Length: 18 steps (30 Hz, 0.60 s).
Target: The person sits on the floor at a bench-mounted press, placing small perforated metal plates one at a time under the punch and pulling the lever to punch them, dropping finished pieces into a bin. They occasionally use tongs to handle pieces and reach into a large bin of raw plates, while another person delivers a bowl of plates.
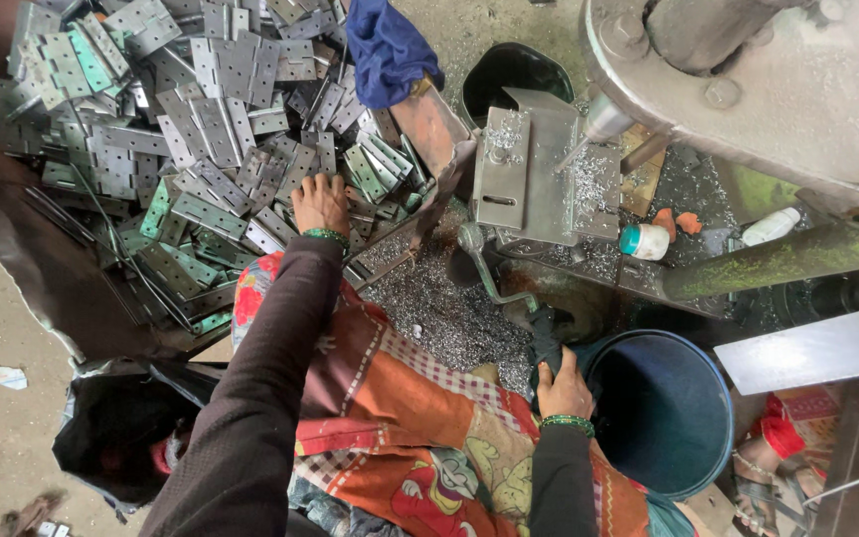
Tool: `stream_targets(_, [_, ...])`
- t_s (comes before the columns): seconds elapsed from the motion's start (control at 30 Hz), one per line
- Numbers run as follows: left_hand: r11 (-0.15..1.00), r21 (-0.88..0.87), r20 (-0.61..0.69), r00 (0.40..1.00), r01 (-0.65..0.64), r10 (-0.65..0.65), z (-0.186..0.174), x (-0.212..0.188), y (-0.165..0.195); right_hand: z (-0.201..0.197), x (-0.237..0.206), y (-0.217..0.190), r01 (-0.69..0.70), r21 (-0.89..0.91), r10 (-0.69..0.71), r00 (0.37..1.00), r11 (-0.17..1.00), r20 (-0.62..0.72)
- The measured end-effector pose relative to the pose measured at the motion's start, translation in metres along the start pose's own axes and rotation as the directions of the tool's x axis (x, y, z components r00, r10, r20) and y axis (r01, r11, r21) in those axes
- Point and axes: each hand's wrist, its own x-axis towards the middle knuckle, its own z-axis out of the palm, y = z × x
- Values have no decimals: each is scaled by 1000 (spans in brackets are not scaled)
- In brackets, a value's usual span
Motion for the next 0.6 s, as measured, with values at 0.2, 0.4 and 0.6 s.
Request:
stream_targets(0.2, [993,6,-68,991,-114,114,1,-2,5,3,2,3,34,13,-34,999,999,-22])
stream_targets(0.4, [994,-25,-90,991,-103,100,2,-5,8,3,0,5,49,25,-48,998,999,-30])
stream_targets(0.6, [963,-270,0,1000,-25,25,-28,-9,3,1,2,1,49,32,-48,998,998,-38])
